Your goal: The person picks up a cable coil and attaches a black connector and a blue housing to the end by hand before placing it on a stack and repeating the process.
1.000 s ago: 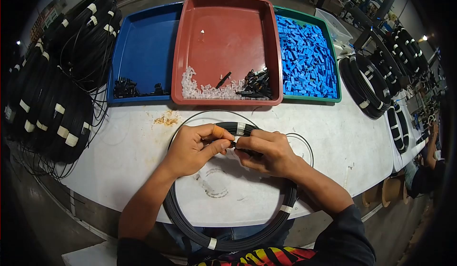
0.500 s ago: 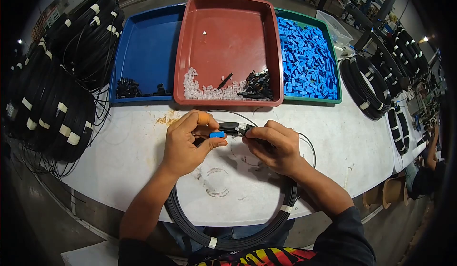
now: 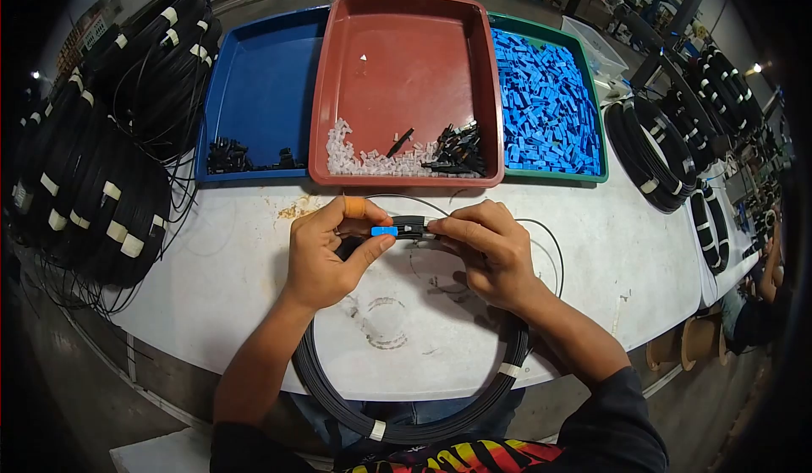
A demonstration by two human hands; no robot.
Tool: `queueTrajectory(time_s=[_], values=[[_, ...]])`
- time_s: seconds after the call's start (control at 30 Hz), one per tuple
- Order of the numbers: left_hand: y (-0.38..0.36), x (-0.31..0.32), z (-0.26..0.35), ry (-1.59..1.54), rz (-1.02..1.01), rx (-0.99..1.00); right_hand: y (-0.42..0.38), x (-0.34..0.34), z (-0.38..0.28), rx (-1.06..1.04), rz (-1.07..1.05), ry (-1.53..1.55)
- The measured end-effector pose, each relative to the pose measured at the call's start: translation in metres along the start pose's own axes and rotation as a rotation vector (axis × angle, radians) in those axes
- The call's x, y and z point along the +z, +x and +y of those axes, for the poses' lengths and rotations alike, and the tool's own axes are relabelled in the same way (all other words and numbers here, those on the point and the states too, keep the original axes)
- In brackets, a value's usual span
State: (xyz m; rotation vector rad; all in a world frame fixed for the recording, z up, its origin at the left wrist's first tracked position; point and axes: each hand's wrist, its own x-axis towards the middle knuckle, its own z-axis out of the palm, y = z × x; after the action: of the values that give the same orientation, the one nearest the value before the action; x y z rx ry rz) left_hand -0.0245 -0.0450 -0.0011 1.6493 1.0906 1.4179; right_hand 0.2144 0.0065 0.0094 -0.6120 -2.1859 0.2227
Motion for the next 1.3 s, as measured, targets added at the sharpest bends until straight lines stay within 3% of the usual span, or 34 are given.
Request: queueTrajectory(time_s=[0.27,0.43,0.57,0.67,0.83,1.23,1.3], values=[[0.001,0.001,-0.002,-0.013,0.017,0.027,-0.009,0.009,-0.001,0.260,0.027,0.209],[0.001,0.001,-0.004,0.033,0.025,0.066,-0.003,0.003,0.001,0.062,0.066,-0.004],[0.001,0.001,-0.004,0.059,0.014,0.059,-0.006,0.009,0.003,0.035,0.083,0.005],[0.001,0.002,-0.004,0.039,0.024,0.051,-0.010,0.011,0.002,0.166,0.098,0.094],[0.001,0.001,-0.005,0.044,0.010,0.062,-0.006,0.005,0.003,0.064,0.080,-0.056],[0.000,0.005,-0.004,-0.008,0.037,0.069,-0.008,0.004,0.005,0.007,0.056,-0.021],[0.000,0.005,-0.003,0.106,-0.039,0.103,-0.007,0.004,0.003,-0.025,0.056,0.003]])
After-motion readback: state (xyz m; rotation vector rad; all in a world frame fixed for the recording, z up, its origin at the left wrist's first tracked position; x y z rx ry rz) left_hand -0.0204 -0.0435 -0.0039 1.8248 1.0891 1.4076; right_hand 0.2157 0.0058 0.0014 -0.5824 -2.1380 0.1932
